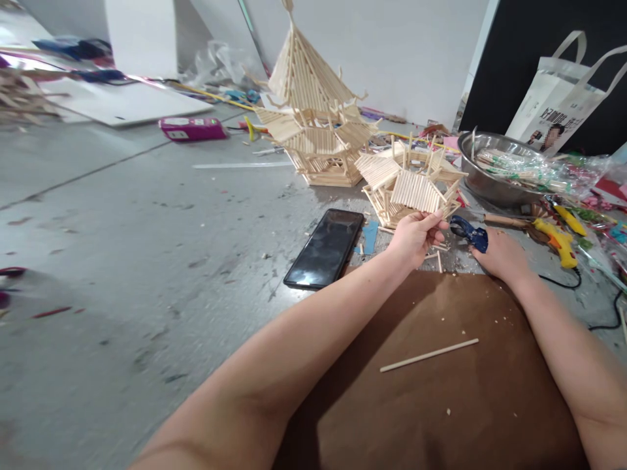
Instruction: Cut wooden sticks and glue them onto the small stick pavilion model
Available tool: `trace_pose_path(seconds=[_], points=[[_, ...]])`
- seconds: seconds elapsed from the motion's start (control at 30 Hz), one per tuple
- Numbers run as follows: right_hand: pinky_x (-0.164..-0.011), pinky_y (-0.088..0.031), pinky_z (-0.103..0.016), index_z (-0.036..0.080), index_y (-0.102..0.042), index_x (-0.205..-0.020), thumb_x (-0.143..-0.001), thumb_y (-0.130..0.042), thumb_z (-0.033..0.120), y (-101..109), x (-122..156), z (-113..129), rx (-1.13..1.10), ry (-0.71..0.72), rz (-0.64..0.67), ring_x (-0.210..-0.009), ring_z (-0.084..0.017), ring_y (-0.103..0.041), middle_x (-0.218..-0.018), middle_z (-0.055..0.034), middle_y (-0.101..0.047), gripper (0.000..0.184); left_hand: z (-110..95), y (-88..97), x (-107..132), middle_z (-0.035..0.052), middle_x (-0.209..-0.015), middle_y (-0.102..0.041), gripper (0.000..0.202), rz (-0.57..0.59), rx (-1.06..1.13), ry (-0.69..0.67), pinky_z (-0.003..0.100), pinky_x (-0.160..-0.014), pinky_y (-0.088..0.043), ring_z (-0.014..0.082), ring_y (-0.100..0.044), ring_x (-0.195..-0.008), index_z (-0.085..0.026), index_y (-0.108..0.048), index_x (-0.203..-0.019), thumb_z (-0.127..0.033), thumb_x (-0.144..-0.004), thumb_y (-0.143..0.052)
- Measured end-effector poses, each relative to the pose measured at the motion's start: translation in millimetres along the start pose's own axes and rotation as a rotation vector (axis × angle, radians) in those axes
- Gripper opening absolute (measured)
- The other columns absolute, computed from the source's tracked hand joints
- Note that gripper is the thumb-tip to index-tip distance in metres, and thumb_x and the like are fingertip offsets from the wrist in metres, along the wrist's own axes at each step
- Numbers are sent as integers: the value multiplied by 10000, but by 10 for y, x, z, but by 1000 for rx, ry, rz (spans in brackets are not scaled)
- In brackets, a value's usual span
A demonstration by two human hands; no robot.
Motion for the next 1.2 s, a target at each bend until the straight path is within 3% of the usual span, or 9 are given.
trace_pose_path(seconds=[0.3, 0.47, 0.67, 0.77, 0.87, 0.97, 1.03, 1.1, 1.2], points=[[-747, -381, -363, 101, -479, -1088, -747, -348, 645, -15, 27, 66, 15, 24, 44, -894, -293, -566, -973, -184, -603, 655, -18, 42, -11, -22, -499, -568, 177, -31, -20, -29, 149, -355, -321, 19, -441, -336, -126, -484, -612, -162, -772, -549], [-815, -364, -394, 82, -467, -1137, -786, -310, 608, -53, 47, 97, 1, 39, 62, -971, -301, -535, -1056, -198, -574, 652, -20, 41, -6, -14, -504, -568, 168, -31, -26, -33, 161, -352, -314, 25, -444, -332, -126, -492, -617, -173, -762, -562], [-934, -306, -404, 86, -359, -1290, -807, -261, 596, -132, 20, 99, -119, 71, 99, -1204, -295, -357, -1326, -180, -394, 710, -7, 53, 24, -22, -482, -559, 174, -22, -58, -29, 159, -344, -311, 34, -449, -327, -135, -483, -619, -206, -730, -596], [-935, -321, -361, 126, -420, -1259, -832, -237, 561, -1, -33, 7, -207, 79, 60, -1180, -252, -401, -1298, -142, -444, 637, 39, 87, 74, -28, -474, -562, 189, -27, -128, 3, 160, -354, -327, 37, -446, -325, -136, -500, -626, -253, -696, -631], [-865, -375, -320, 170, -551, -1112, -855, -282, 455, 265, -84, -377, -252, -42, -81, -1040, -223, -516, -1107, -108, -588, 468, 34, 71, 136, -24, -489, -579, 200, 5, -249, -29, 164, -389, -362, 37, -452, -350, -133, -556, -672, -313, -676, -643], [-787, -399, -346, 145, -603, -1009, -836, -334, 369, 395, -36, -1035, -157, -320, -170, -939, -255, -559, -980, -135, -625, 391, -27, 3, 195, -19, -505, -583, 218, 52, -392, -134, 167, -396, -360, 33, -435, -363, -130, -588, -679, -340, -663, -645], [-741, -401, -376, 102, -602, -1027, -801, -391, 407, 289, 62, -1505, -91, -538, -108, -948, -303, -551, -1015, -192, -603, 434, -56, -41, 226, -17, -508, -577, 207, 72, -480, -193, 164, -392, -347, 31, -426, -369, -127, -590, -655, -328, -671, -632], [-730, -390, -375, 43, -579, -1081, -776, -423, 448, 75, 146, -1850, -66, -660, 15, -992, -332, -526, -1072, -250, -564, 531, -70, -66, 246, -16, -513, -571, 203, 78, -553, -227, 160, -390, -335, 28, -420, -372, -127, -583, -626, -318, -686, -610], [-735, -371, -345, 7, -568, -1114, -820, -338, 434, -299, 187, -2094, -109, -678, 224, -1028, -318, -514, -1104, -280, -544, 567, -73, -82, 260, -16, -529, -573, 215, 84, -621, -247, 160, -389, -327, 30, -421, -381, -131, -577, -625, -331, -703, -581]])
Point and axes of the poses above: each hand's wrist, its own x-axis away from the middle knuckle, its own y-axis out of the back of the hand, z = x × y, the point moved 10 cm from there along -x, towards the middle knuckle
